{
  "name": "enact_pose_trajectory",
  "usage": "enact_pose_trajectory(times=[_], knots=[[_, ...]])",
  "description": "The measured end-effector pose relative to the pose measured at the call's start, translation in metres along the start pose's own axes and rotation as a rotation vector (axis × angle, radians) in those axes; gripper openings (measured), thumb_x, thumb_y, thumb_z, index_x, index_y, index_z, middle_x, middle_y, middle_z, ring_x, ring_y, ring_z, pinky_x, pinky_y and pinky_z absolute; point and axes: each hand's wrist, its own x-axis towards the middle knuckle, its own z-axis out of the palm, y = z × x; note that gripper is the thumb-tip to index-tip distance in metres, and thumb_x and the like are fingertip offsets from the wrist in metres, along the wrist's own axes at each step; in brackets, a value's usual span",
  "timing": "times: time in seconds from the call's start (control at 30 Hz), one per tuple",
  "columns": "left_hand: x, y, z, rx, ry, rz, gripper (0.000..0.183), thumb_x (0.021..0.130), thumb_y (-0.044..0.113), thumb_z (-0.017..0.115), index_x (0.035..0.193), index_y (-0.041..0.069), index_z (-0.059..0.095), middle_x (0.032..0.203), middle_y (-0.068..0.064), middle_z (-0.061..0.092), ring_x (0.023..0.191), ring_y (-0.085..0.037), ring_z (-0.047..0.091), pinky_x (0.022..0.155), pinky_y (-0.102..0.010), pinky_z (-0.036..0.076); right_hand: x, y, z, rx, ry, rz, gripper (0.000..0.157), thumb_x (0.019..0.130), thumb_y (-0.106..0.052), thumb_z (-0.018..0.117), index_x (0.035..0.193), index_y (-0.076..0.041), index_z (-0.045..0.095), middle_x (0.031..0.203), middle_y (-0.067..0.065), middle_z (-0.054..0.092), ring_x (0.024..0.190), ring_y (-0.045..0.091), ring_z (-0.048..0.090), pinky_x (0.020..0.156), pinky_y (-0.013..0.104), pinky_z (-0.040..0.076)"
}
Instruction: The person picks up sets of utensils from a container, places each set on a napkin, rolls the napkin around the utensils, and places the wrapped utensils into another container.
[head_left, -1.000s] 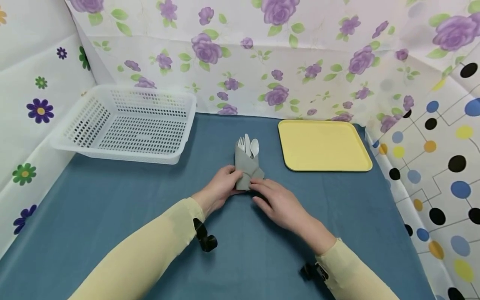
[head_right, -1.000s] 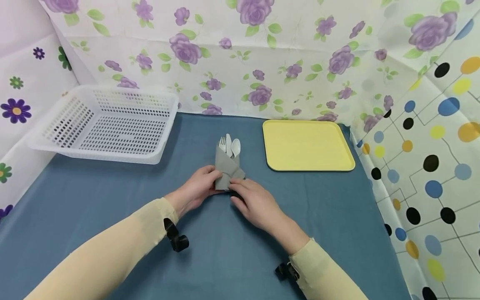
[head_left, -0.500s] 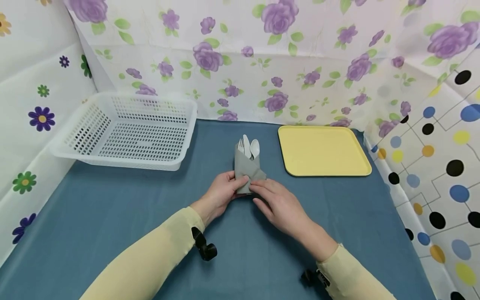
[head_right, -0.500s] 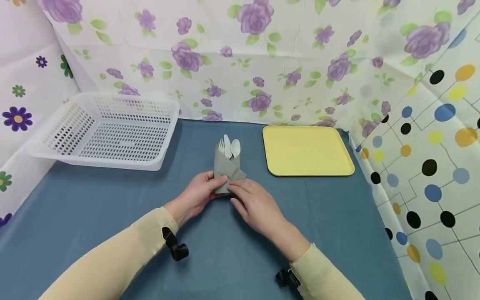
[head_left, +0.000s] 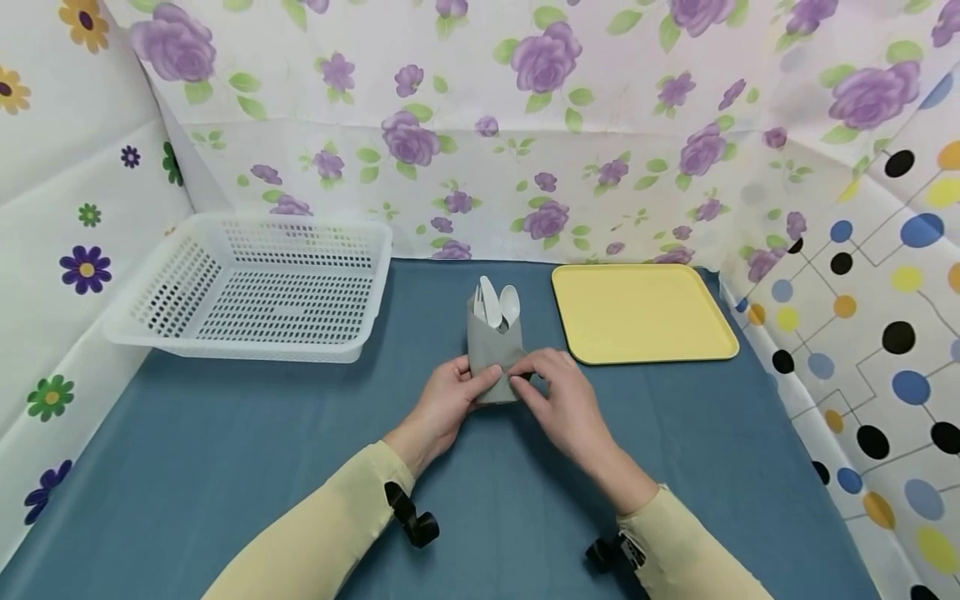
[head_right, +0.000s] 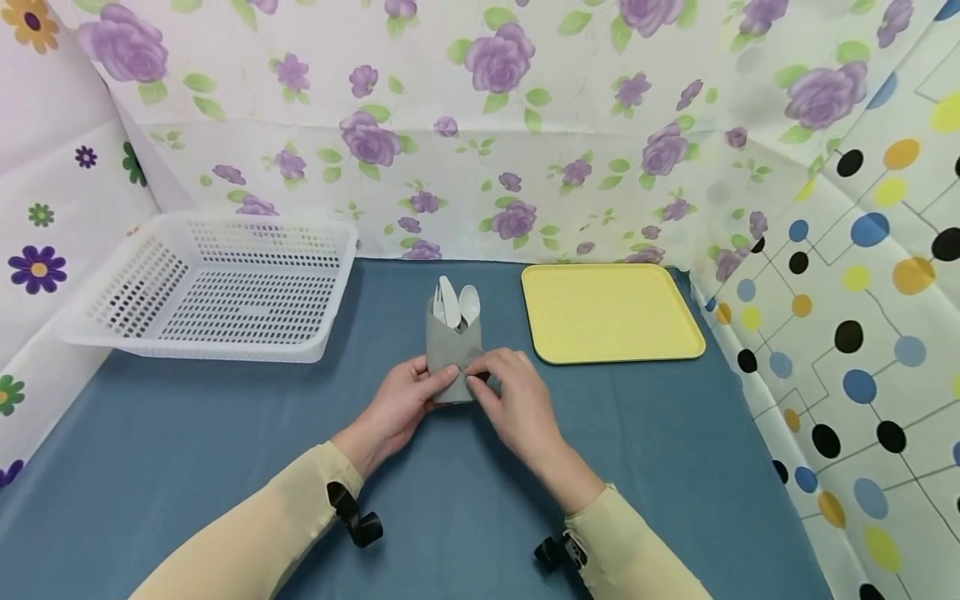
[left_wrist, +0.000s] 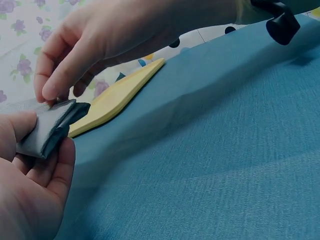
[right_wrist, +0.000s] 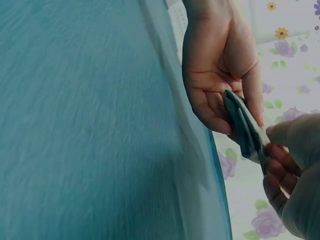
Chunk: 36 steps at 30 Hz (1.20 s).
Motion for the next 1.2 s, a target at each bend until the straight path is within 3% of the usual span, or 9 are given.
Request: enact_pose_trajectory(times=[0.17,0.37,0.5,0.67,0.93,1.2], knots=[[-0.005,0.000,0.003,0.002,0.004,0.016,0.041,0.109,0.019,0.074,0.146,0.002,0.068,0.131,-0.016,0.078,0.112,-0.018,0.075,0.095,-0.036,0.061,0.004,0.001,0.002,0.093,0.035,0.174,0.014,0.100,-0.014,0.086,0.106,-0.012,0.074,0.115,0.006,0.061,0.095,0.027,0.063,0.080,0.041,0.057],[-0.008,-0.001,0.002,0.017,0.007,0.046,0.039,0.109,0.017,0.074,0.145,0.002,0.069,0.130,-0.016,0.078,0.111,-0.019,0.075,0.093,-0.035,0.060,0.008,0.003,0.001,0.276,0.005,0.431,0.047,0.098,-0.018,0.088,0.132,-0.004,0.059,0.121,0.013,0.059,0.084,0.022,0.062,0.069,0.031,0.053],[-0.010,0.000,0.001,0.035,0.009,0.069,0.037,0.109,0.017,0.074,0.143,0.002,0.070,0.128,-0.016,0.079,0.111,-0.019,0.075,0.093,-0.035,0.060,0.010,0.003,-0.001,0.429,-0.032,0.530,0.035,0.098,-0.019,0.088,0.122,-0.005,0.065,0.105,0.012,0.067,0.078,0.021,0.063,0.069,0.034,0.055],[-0.012,0.002,0.000,0.041,0.002,0.095,0.039,0.108,0.016,0.075,0.144,0.003,0.069,0.128,-0.016,0.078,0.111,-0.019,0.075,0.094,-0.035,0.060,0.009,0.001,-0.003,0.559,-0.045,0.515,0.022,0.100,-0.017,0.086,0.104,-0.003,0.070,0.083,0.010,0.068,0.074,0.026,0.065,0.075,0.044,0.061],[-0.014,0.001,-0.002,0.014,-0.014,0.115,0.044,0.108,0.012,0.075,0.151,0.005,0.065,0.134,-0.018,0.076,0.120,-0.024,0.074,0.102,-0.040,0.060,0.007,-0.005,-0.006,0.535,-0.055,0.479,0.017,0.102,-0.017,0.084,0.103,-0.006,0.071,0.089,0.010,0.068,0.083,0.033,0.066,0.080,0.046,0.060],[-0.016,0.000,-0.003,-0.034,-0.054,0.117,0.049,0.109,0.010,0.072,0.156,0.005,0.059,0.142,-0.020,0.072,0.130,-0.028,0.071,0.108,-0.043,0.058,0.005,-0.010,-0.012,0.543,-0.052,0.445,0.016,0.102,-0.017,0.084,0.102,-0.007,0.070,0.100,0.009,0.072,0.092,0.028,0.065,0.076,0.031,0.053]])
